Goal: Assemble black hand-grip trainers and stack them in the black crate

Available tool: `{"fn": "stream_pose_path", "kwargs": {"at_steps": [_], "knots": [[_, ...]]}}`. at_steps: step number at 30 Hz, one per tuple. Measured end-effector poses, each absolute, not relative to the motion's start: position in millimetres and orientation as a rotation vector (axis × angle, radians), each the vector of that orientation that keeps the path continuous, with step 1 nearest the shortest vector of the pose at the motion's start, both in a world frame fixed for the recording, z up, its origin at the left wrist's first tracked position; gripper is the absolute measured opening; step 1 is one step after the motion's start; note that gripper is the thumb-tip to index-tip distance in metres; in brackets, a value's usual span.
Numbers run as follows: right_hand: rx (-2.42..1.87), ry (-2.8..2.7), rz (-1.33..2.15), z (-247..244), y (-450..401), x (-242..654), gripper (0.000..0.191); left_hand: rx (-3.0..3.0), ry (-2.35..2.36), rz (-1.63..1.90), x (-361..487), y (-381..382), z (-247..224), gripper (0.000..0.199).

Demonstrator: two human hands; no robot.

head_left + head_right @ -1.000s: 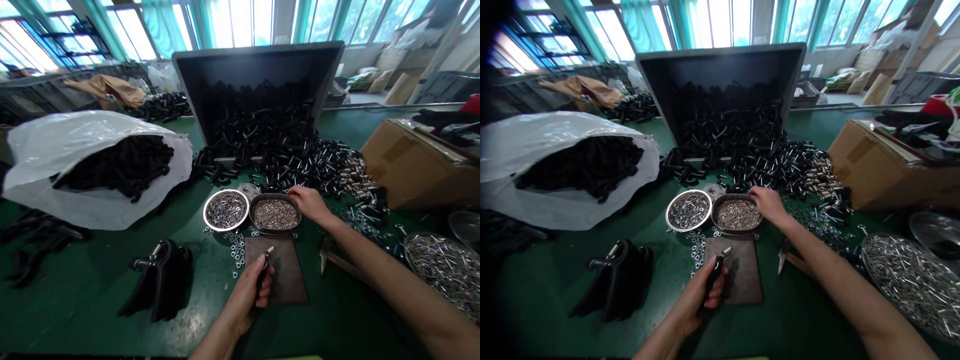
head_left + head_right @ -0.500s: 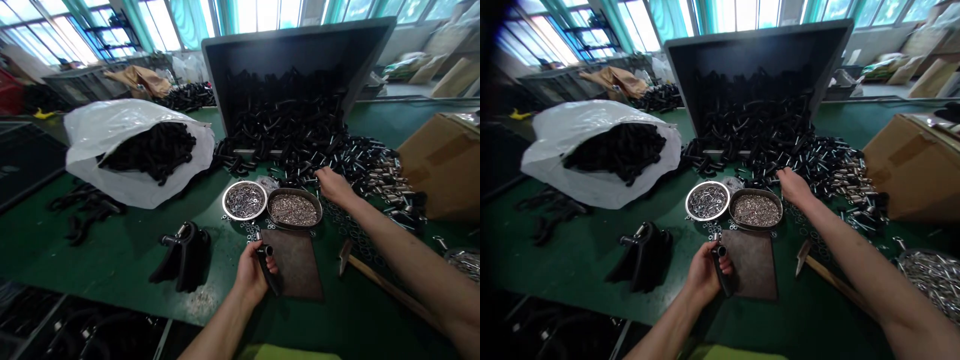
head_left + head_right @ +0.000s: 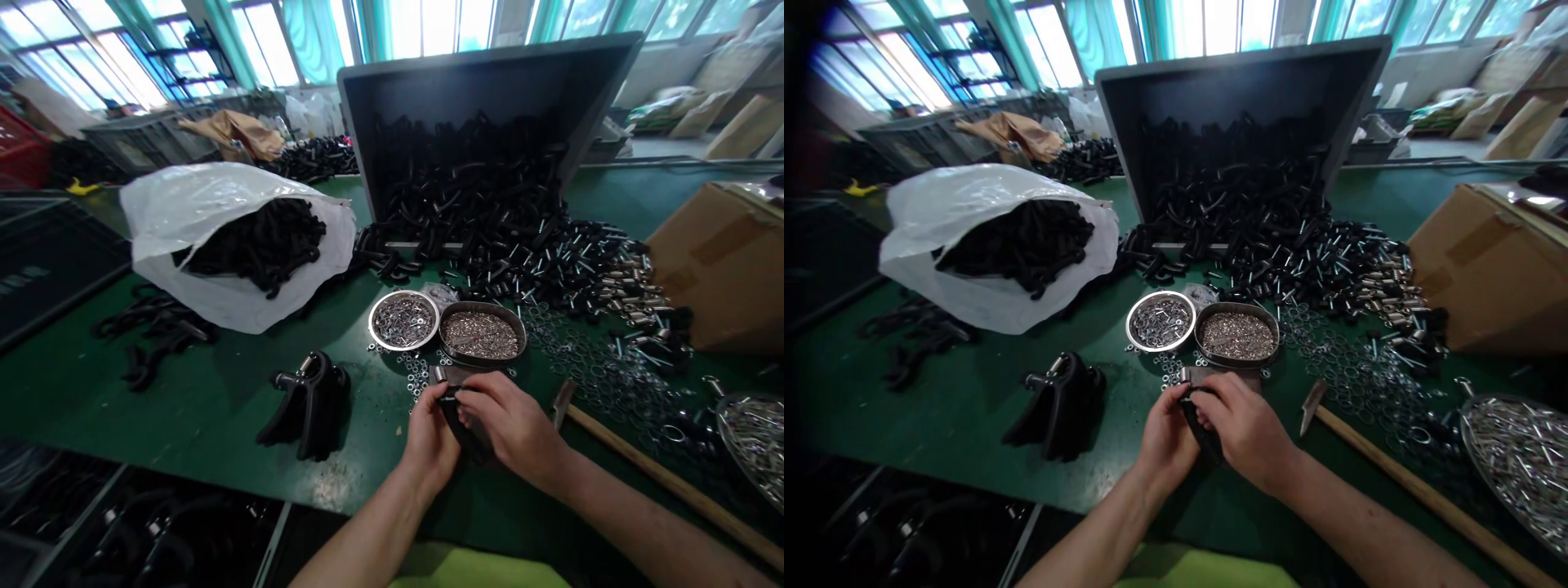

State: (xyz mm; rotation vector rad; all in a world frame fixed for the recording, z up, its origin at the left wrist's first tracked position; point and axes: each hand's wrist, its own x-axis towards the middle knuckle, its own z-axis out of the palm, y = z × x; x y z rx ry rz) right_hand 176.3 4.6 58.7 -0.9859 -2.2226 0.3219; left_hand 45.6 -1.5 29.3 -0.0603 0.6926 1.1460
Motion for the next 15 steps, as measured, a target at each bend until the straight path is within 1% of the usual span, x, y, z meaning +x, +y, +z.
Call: {"fn": "stream_pose_path", "kwargs": {"at_steps": [2, 4, 5, 6, 8, 10, 13, 14, 15], "knots": [[-1.202, -2.166, 0.410, 52.8, 5.7, 173.1, 0.020, -0.014, 0.745, 1.212, 47.6, -4.3, 29.4, 0.008], [-1.416, -2.105, 0.603, 52.8, 6.7, 172.4, 0.020, 0.036, 0.810, 1.273, 48.0, -5.9, 29.2, 0.010], [-1.458, -2.089, 0.667, 54.3, 6.7, 172.7, 0.022, 0.044, 0.834, 1.296, 47.6, -6.2, 29.1, 0.012], [-1.438, -2.103, 0.686, 56.2, 6.4, 173.2, 0.026, 0.037, 0.854, 1.311, 47.1, -6.4, 28.9, 0.013], [-1.272, -2.158, 0.605, 59.4, 5.0, 174.1, 0.029, 0.026, 0.890, 1.349, 45.6, -6.8, 28.5, 0.012], [-1.179, -2.158, 0.621, 60.6, 3.7, 174.8, 0.026, 0.101, 0.920, 1.368, 44.1, -7.5, 27.6, 0.011], [-1.347, -2.074, 0.909, 60.6, 2.7, 176.0, 0.028, 0.267, 0.929, 1.360, 41.7, -8.9, 26.2, 0.011], [-1.387, -2.064, 0.919, 60.6, 2.5, 176.3, 0.028, 0.293, 0.929, 1.357, 40.7, -9.1, 25.7, 0.012], [-1.374, -2.085, 0.854, 60.7, 2.2, 176.4, 0.027, 0.304, 0.933, 1.364, 39.8, -9.2, 25.2, 0.012]]}}
